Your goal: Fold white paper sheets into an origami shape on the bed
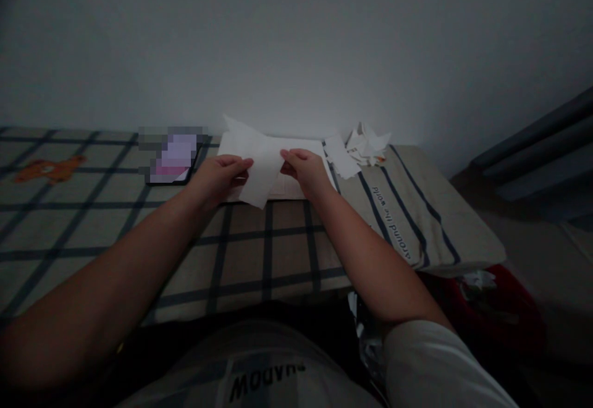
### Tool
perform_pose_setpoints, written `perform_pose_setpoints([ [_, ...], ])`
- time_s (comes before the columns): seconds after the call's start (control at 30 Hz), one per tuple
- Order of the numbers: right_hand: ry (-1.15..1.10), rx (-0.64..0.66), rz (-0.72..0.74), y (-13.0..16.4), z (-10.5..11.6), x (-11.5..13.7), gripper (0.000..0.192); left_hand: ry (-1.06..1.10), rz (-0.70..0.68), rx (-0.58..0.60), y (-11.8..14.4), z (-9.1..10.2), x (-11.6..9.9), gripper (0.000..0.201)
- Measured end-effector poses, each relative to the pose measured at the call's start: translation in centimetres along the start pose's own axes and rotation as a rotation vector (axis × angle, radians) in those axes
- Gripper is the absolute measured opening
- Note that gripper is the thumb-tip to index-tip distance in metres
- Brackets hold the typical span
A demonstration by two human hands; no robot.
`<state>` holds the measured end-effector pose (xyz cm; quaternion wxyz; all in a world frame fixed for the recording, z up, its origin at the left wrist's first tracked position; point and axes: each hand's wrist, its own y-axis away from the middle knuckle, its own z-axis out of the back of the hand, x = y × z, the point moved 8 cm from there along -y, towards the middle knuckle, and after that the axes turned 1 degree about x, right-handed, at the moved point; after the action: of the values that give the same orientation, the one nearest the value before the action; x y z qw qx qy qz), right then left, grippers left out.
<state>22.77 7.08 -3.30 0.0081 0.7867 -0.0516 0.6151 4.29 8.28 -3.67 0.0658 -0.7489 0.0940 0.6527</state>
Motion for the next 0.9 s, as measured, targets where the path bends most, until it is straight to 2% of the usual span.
perform_pose_setpoints([
  [0.17, 0.046, -0.048, 0.073, 0.1, 0.3, 0.6, 0.029, -0.047, 0.075, 0.072, 0.5, -0.9, 0.2, 0.034],
  [0.37, -0.009, 0.014, 0.051, 0.3, -0.2, 0.5, 0.029, -0.125, 0.100, 0.004, 0.4, -0.3, 0.4, 0.030],
  [0.63, -0.078, 0.074, -0.009, 0.0, -0.3, 0.2, 0.031, -0.265, 0.034, -0.020, 1.0, -0.2, -0.8, 0.030],
  [0.9, 0.119, 0.194, -0.096, 0.8, -1.6, -0.8, 0.045, -0.218, -0.090, -0.102, 0.6, 0.3, -1.2, 0.031],
])
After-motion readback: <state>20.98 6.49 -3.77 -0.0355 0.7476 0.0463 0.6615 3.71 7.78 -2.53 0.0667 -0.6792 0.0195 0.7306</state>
